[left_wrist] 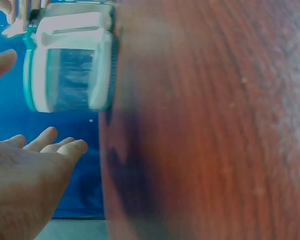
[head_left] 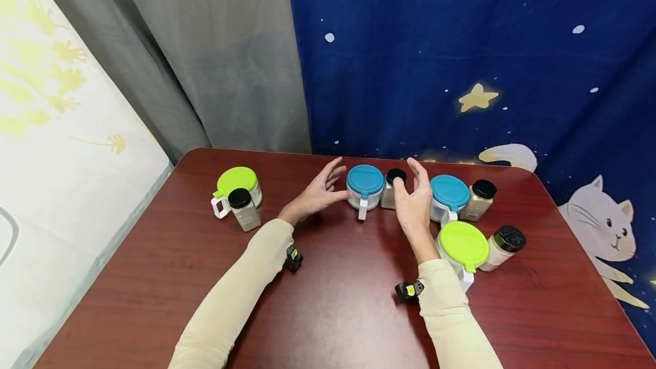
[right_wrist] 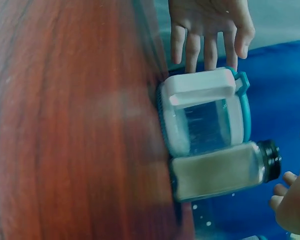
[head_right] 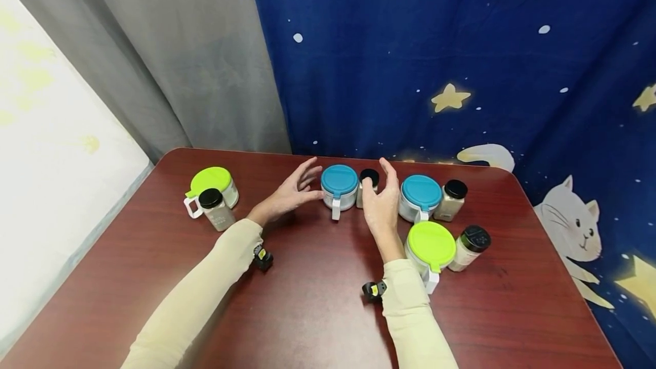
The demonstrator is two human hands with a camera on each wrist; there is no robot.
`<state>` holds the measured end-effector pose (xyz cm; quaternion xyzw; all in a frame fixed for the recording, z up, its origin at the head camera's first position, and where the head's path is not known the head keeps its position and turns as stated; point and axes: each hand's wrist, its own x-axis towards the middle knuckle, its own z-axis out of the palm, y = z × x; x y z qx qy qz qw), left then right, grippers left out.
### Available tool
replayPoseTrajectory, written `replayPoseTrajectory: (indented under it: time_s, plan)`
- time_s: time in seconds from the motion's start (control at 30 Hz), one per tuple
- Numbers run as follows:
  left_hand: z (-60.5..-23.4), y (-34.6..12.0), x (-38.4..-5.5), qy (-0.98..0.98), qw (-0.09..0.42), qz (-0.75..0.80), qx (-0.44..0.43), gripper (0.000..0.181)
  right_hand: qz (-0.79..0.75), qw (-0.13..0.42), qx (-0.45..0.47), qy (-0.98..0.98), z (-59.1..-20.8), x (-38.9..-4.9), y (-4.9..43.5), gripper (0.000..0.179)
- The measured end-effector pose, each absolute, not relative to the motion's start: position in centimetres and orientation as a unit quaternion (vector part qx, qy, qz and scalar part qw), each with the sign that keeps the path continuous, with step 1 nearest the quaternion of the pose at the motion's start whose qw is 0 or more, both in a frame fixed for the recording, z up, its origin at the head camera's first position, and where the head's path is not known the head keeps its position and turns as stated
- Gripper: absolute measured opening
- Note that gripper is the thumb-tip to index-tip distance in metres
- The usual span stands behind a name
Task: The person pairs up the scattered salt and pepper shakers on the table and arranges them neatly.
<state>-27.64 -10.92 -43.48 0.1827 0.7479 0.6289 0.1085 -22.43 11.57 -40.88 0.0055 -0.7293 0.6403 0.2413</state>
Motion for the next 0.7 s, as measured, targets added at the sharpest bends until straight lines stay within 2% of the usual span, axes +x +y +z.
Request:
replayPoseTrajectory:
  time_s: [0.13,0.27,0.7]
  plan:
    - [-42.4,-11.6,-27.0,0.748,0.104,0.627,0.191,0.09,0.66,0.263,0.035,-0.702,-38.6,-21.0,10.6,0.045]
    - [-41.3,-12.1,-26.4,0.748,0.109,0.622,0.203,0.088,0.673,0.259,0.072,-0.689,-37.1,-20.1,9.7,0.042]
    - [-38.1,-14.1,-25.5,0.74,0.053,0.626,0.241,0.074,0.666,0.15,0.159,-0.713,-34.1,-19.2,6.7,0.049]
